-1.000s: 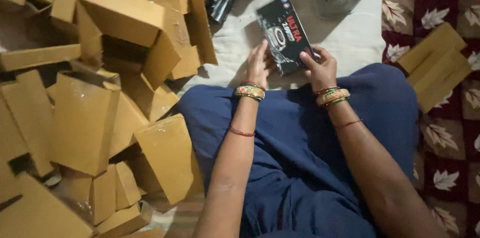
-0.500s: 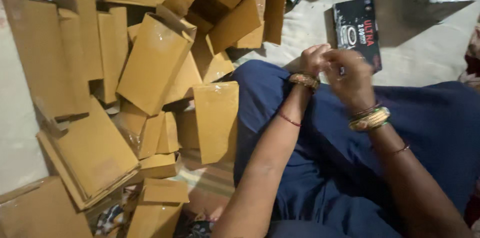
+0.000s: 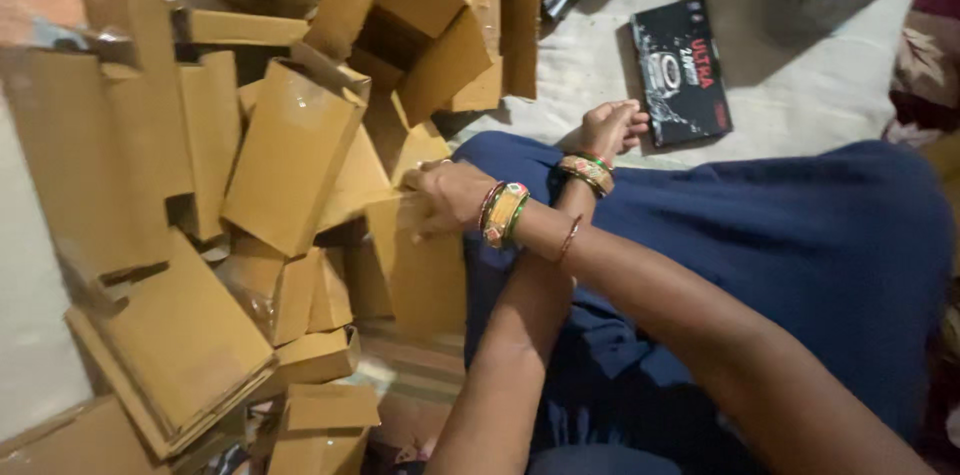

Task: The person sits on the floor and packs smart watches into small cardboard boxes. She opens a watch box, removes the watch and accessories, places them into a larger shipping box, and seals it with tape. She repeats this process for multiple units.

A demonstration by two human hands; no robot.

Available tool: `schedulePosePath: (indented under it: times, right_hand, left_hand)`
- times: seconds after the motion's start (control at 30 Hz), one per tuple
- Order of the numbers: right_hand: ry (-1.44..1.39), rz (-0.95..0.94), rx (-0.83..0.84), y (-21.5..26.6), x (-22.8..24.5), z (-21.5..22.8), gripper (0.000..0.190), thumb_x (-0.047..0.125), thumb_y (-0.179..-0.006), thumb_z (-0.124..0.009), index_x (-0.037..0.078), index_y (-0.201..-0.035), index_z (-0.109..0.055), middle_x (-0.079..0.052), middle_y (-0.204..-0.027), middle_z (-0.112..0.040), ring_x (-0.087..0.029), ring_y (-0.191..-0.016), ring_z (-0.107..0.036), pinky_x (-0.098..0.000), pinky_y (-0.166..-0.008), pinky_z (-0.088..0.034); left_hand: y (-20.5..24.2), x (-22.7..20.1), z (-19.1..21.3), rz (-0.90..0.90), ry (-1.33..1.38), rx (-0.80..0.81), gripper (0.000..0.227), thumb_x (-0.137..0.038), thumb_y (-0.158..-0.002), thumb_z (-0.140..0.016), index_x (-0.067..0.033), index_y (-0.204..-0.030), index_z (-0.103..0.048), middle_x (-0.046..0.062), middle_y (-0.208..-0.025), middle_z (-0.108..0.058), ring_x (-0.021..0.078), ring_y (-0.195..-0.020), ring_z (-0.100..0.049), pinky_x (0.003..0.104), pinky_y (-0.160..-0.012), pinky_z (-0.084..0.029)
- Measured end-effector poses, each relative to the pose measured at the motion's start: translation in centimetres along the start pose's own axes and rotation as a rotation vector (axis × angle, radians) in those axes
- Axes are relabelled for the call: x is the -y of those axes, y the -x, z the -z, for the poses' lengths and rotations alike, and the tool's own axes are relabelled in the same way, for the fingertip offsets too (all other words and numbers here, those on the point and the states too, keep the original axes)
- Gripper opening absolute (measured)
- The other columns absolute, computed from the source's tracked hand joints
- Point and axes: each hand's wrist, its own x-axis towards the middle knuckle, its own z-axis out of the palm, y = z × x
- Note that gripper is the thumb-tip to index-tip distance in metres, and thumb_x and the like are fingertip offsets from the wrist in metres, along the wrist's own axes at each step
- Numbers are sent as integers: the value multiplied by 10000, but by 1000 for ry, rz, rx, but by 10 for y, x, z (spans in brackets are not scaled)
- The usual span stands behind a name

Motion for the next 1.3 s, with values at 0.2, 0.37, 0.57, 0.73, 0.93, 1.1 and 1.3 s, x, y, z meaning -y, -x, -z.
schedulePosePath:
  times: [0.2,0.37,0.57,0.73,0.93,1.1,1.3]
  right_hand:
    - [-148,320,-350,86,-14,59,598,136,-771,-864,40,-1303,-610,-156,-1231,-657,-346,-1179,-646,-440,-1021,-534]
    - [-678,21,-786,190,-51,107,591,83,-846,-749,52,-1410,-574,-89,-1238,-709,-179,-961,-716,-321,-749,-595]
    - [-998,-325,-1307,246,-113,83,408,389,-1063,-567,62,-1296,-638,-85,-1149,-713,-167,-941,-734,-330,-702,-644]
    - [-1089,-390,-1272,267,-167,58,397,381,-1074,-523,75,-1301,-635,-62,-1158,-711,-166,-976,-727,-396,-739,-638]
    - [-838,-527,-1099,247,-214,26,455,401,-1124,-489,16,-1279,-676,-96,-1082,-727,-171,-921,-668,-365,-756,-566]
    - [182,-730,-1140,244,-227,16,491,466,-1095,-577,44,-1336,-649,-165,-1217,-692,-315,-1112,-652,-443,-976,-511]
    - [407,-914,-941,226,-213,24,1071,784,-742,-760,-74,-1344,-544,-250,-1208,-616,-407,-1133,-541,-548,-925,-437]
  left_hand:
    - [10,8,1,-124,-106,29,378,-307,-991,-635,5,-1203,-660,133,-1015,-755,162,-821,-695,270,-619,-533]
    - [22,-25,2,-238,304,132,476,-400,-1007,-583,2,-1255,-638,128,-1075,-740,179,-896,-689,293,-698,-545]
    - [44,-66,-2,-297,614,304,595,-511,-1026,-521,-1,-1319,-611,122,-1148,-721,199,-985,-681,320,-792,-558]
    - [77,-94,-5,-472,590,183,695,-604,-1042,-469,-4,-1371,-589,117,-1209,-705,216,-1059,-674,342,-871,-570]
    - [118,-130,-19,-847,45,-213,401,-92,-919,-764,21,-1285,-647,126,-1227,-696,215,-1071,-684,372,-944,-590]
    - [155,-172,-22,-1088,-561,-296,334,-40,-982,-755,30,-1297,-670,153,-1237,-722,240,-1074,-730,362,-957,-603]
    - [184,-188,-53,-1213,-813,-193,474,-59,-890,-725,36,-1342,-617,187,-1467,-567,331,-1295,-637,397,-1100,-550]
